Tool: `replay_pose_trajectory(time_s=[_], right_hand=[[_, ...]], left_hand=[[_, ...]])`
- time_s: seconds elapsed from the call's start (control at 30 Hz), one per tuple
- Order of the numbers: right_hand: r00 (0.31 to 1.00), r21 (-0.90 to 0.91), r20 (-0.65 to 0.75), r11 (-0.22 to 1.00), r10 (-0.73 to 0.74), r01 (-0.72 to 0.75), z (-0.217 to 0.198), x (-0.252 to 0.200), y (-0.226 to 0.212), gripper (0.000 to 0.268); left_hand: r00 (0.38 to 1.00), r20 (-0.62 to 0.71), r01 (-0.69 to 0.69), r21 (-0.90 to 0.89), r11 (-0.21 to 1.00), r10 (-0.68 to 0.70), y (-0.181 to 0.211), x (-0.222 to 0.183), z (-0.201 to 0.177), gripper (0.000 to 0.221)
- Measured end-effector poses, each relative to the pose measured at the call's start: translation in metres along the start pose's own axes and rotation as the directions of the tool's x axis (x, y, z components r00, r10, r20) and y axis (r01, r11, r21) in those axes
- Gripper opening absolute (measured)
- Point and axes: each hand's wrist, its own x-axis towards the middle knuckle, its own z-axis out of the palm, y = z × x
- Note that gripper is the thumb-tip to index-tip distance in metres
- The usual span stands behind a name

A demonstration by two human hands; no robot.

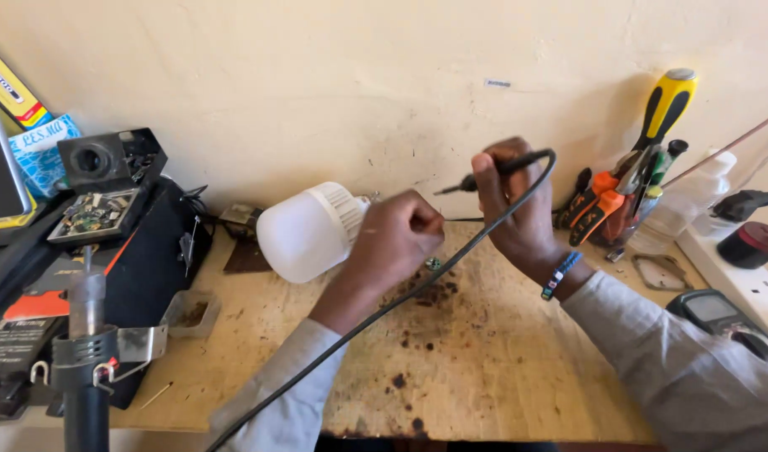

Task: Soldering a small circuit board from an LED light bulb at a repair bench

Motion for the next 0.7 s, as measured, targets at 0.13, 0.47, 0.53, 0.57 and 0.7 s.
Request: replay_pose_trajectory(time_s=[0.13,0.47,0.53,0.57,0.7], right_hand=[[0.999,-0.111,-0.037,0.994,-0.020,0.016,-0.017,-0.022,0.028,0.015],[1.000,-0.017,0.023,1.000,-0.010,0.011,-0.013,-0.043,0.040,0.025],[0.999,-0.009,0.031,1.000,-0.010,0.010,-0.012,-0.040,0.033,0.029],[0.999,0.022,0.044,1.000,-0.017,0.017,-0.011,-0.039,0.029,0.026],[0.998,0.035,0.039,0.999,-0.043,0.042,-0.010,-0.045,0.028,0.021]], left_hand=[[0.990,0.132,0.043,0.026,0.999,-0.046,-0.022,0.007,0.007,0.014],[0.978,0.171,0.124,-0.026,0.992,-0.118,-0.032,0.001,-0.002,0.013],[0.979,0.177,0.117,-0.060,0.991,-0.105,-0.027,0.001,-0.005,0.011],[0.977,0.165,0.155,-0.112,0.981,-0.136,-0.022,0.002,-0.007,0.009],[0.963,0.166,0.251,-0.271,0.929,-0.211,-0.013,-0.005,-0.006,0.011]])
